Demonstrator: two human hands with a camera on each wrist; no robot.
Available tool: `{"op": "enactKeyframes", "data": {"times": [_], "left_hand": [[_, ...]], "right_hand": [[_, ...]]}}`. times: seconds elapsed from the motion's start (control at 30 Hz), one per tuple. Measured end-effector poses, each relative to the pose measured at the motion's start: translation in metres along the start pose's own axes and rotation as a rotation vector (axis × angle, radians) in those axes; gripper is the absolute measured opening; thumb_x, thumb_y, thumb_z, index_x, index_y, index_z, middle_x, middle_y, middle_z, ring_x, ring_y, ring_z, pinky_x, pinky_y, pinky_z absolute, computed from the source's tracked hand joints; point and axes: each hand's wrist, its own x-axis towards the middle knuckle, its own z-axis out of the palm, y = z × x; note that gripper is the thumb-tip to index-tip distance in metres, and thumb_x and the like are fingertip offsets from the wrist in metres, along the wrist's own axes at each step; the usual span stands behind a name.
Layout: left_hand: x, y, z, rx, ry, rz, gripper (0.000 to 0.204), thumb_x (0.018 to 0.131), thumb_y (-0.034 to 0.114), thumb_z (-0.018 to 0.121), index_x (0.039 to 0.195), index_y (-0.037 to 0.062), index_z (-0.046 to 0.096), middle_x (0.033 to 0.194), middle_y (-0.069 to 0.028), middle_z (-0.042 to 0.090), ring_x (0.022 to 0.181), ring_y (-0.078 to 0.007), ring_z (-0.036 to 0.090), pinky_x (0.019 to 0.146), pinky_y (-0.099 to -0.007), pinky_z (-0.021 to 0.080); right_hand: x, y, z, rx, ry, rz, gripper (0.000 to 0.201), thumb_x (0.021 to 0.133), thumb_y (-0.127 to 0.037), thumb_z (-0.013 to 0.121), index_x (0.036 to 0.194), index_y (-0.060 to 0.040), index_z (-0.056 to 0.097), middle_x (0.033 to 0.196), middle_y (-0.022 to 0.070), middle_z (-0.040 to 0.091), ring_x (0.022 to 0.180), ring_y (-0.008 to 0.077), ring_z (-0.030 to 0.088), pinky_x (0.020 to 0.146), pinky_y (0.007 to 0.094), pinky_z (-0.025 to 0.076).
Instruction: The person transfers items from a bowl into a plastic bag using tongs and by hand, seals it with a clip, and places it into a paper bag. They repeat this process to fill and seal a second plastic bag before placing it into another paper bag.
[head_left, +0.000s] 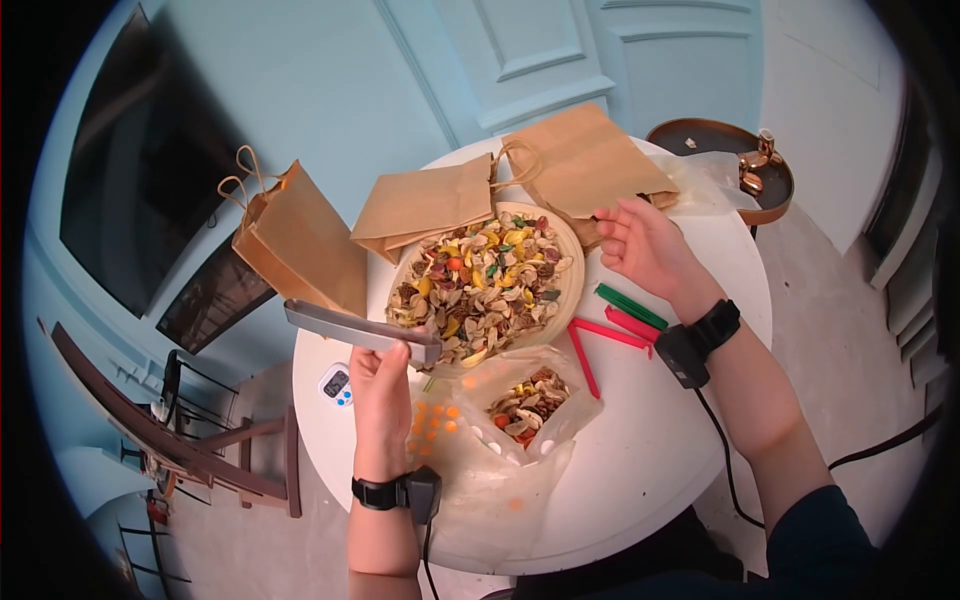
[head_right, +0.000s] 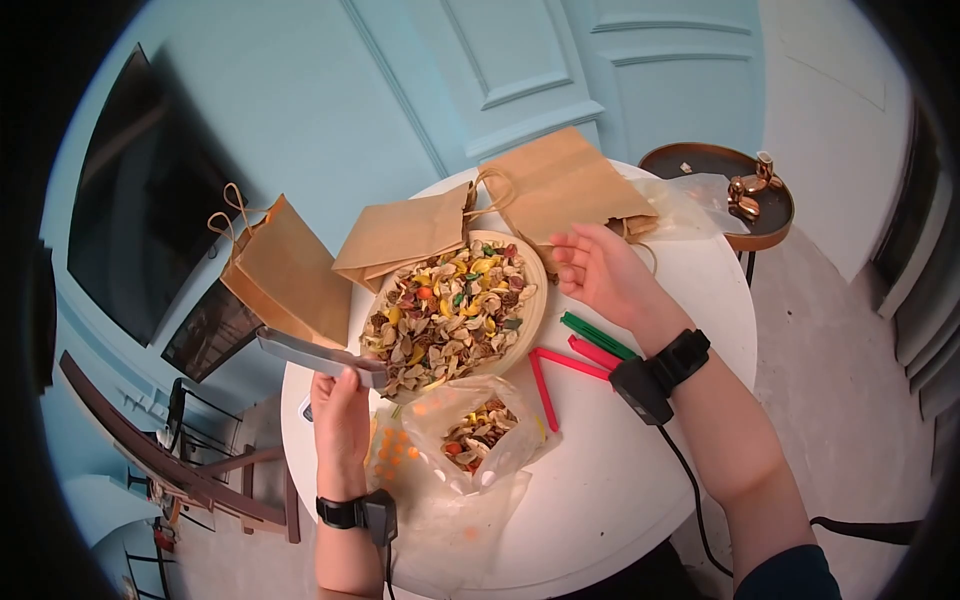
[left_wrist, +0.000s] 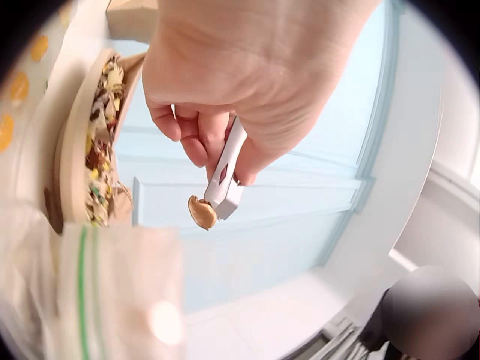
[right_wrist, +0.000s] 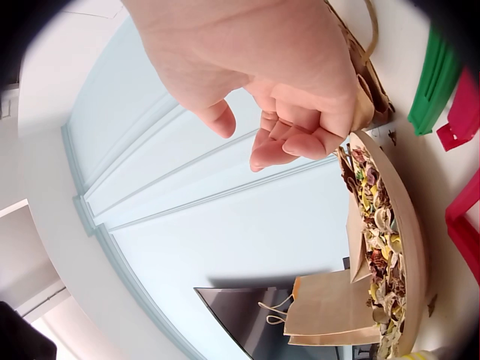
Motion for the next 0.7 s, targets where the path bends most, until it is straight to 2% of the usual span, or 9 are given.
{"op": "enactKeyframes", "data": {"times": [0.03, 0.07, 0.2, 0.3, 0.33, 0.37, 0.43, 0.47, 0.7], "left_hand": [[-0.003, 0.006, 0.003, -0.114, -0.067, 0.006, 0.019, 0.085, 0.015, 0.067, 0.096, 0.0048, 0.056, 0.091, -0.0071, 0.065, 0.091, -0.0158, 0.061, 0.084, -0.0333, 0.046], [-0.007, 0.009, 0.004, -0.084, -0.089, -0.028, 0.031, 0.082, 0.023, 0.071, 0.1, 0.0045, 0.053, 0.093, -0.0087, 0.063, 0.094, -0.0202, 0.061, 0.087, -0.0359, 0.045], [-0.019, 0.018, 0.025, 0.047, -0.205, -0.06, 0.057, 0.073, 0.034, 0.079, 0.108, 0.0029, 0.047, 0.096, -0.0094, 0.062, 0.101, -0.0249, 0.06, 0.093, -0.0389, 0.043], [-0.009, 0.004, 0.01, 0.056, -0.11, 0.027, 0.042, 0.076, 0.021, 0.077, 0.103, 0.0024, 0.05, 0.099, -0.0118, 0.063, 0.104, -0.0268, 0.061, 0.091, -0.0385, 0.047], [-0.003, -0.001, 0.003, 0.082, -0.067, 0.026, 0.035, 0.079, 0.015, 0.073, 0.103, 0.0017, 0.052, 0.098, -0.0103, 0.064, 0.097, -0.0207, 0.062, 0.087, -0.0342, 0.047], [0.001, -0.004, 0.0, 0.085, -0.066, 0.026, 0.035, 0.079, 0.015, 0.073, 0.103, 0.0017, 0.052, 0.098, -0.0103, 0.064, 0.097, -0.0207, 0.062, 0.087, -0.0342, 0.047], [0.007, -0.009, -0.005, 0.227, 0.138, -0.051, 0.026, 0.084, 0.012, 0.067, 0.105, 0.0037, 0.053, 0.097, -0.0045, 0.062, 0.094, -0.0138, 0.059, 0.089, -0.0296, 0.042], [0.01, -0.018, -0.009, 0.262, 0.173, -0.031, 0.025, 0.085, 0.008, 0.066, 0.106, 0.0039, 0.053, 0.096, -0.0026, 0.062, 0.089, -0.0092, 0.057, 0.083, -0.0253, 0.043], [0.015, -0.039, -0.019, 0.606, 0.113, 0.023, 0.032, 0.08, 0.008, 0.072, 0.107, 0.0034, 0.054, 0.096, -0.0032, 0.062, 0.082, -0.0102, 0.056, 0.075, -0.0244, 0.044]], "right_hand": [[0.0, 0.0, 0.0, 0.002, -0.006, -0.003, 0.031, 0.09, -0.032, 0.055, 0.101, -0.0028, 0.056, 0.084, 0.0028, 0.056, 0.07, 0.0128, 0.048, 0.068, 0.0248, 0.043], [0.0, 0.0, 0.0, 0.004, -0.013, -0.006, 0.031, 0.089, -0.032, 0.056, 0.101, -0.0029, 0.056, 0.083, 0.0028, 0.056, 0.071, 0.0127, 0.048, 0.068, 0.0247, 0.043], [0.0, 0.0, 0.0, -0.007, -0.02, 0.005, 0.031, 0.089, -0.031, 0.056, 0.102, -0.0031, 0.056, 0.083, 0.0024, 0.056, 0.07, 0.0125, 0.049, 0.068, 0.0248, 0.043], [-0.001, -0.001, 0.001, -0.023, -0.003, -0.003, 0.031, 0.089, -0.032, 0.056, 0.101, -0.0035, 0.057, 0.083, 0.0022, 0.056, 0.07, 0.012, 0.049, 0.067, 0.0246, 0.043], [0.0, -0.001, 0.0, -0.029, -0.005, -0.008, 0.031, 0.089, -0.032, 0.056, 0.101, -0.0038, 0.057, 0.083, 0.002, 0.056, 0.069, 0.0118, 0.049, 0.067, 0.0245, 0.043], [0.0, -0.001, 0.0, -0.034, -0.007, -0.012, 0.031, 0.089, -0.033, 0.056, 0.1, -0.0042, 0.057, 0.083, 0.0018, 0.056, 0.069, 0.0116, 0.049, 0.066, 0.0244, 0.043], [-0.001, -0.001, 0.002, -0.039, 0.0, -0.011, 0.031, 0.089, -0.033, 0.056, 0.1, -0.0044, 0.057, 0.083, 0.0017, 0.056, 0.069, 0.0115, 0.049, 0.066, 0.0243, 0.043], [-0.001, -0.002, 0.003, -0.048, 0.008, -0.009, 0.031, 0.089, -0.033, 0.056, 0.1, -0.0046, 0.057, 0.083, 0.0015, 0.056, 0.069, 0.0114, 0.049, 0.066, 0.0242, 0.043], [-0.003, -0.003, 0.003, -0.037, 0.015, -0.026, 0.031, 0.089, -0.033, 0.056, 0.101, -0.0046, 0.056, 0.083, 0.0016, 0.055, 0.07, 0.0114, 0.049, 0.066, 0.024, 0.043]]}}
